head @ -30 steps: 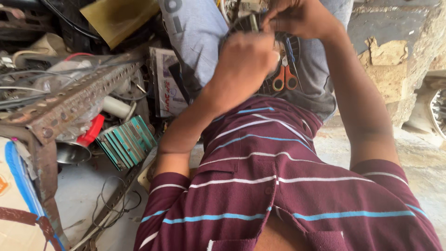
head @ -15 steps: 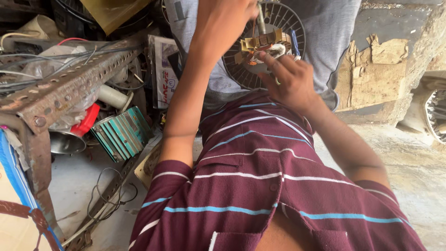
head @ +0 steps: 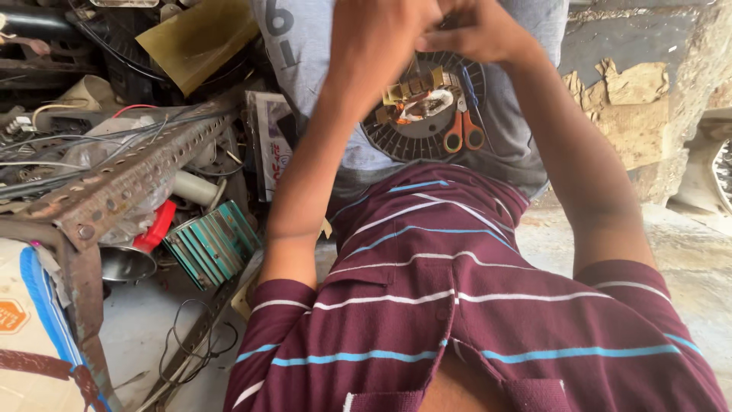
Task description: The person sits on the floor and works on a small electric motor component, using a screwdriver to adjust internal parts and manipulating wires. The person repeatedly rotates the motor shaft and adjusts connections with both hands.
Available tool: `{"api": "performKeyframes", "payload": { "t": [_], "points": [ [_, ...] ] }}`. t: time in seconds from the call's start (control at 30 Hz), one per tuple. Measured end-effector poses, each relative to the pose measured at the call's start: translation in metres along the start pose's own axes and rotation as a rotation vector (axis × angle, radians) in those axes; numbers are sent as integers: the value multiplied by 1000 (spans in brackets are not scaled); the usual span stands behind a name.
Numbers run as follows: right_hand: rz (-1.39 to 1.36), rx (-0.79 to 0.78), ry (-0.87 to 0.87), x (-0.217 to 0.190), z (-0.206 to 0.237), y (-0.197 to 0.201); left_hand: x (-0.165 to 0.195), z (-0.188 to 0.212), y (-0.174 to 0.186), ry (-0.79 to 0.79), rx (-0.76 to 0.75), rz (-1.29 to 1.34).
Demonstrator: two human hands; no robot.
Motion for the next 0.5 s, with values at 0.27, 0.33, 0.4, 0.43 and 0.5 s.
{"api": "performKeyframes", "payload": {
  "t": [0.27,0.33,0.4,0.43,0.5],
  "points": [
    [995,456,461,-76,98,-24,91,93,-2,151,-483,39],
    [1315,578,557,-87,124,-62,91,97,11,175,-448,110],
    [1108,489,527,-81,131,-77,86,93,25,197,-404,137],
    [1121,471,510,-78,133,-84,82,89,31,212,-383,133],
    [1157,444,486,-74,133,-91,76,80,41,216,-334,121]
  ]
}}
Point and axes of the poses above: each hand's wrist, its own z-axis away from the middle knuckle, its own y-axis out of the back of the hand, x = y × z, the point moved 10 cm from there along -z, towards the middle knuckle, and after that the axes turned 5 degrees about z, right-handed, at the moved point
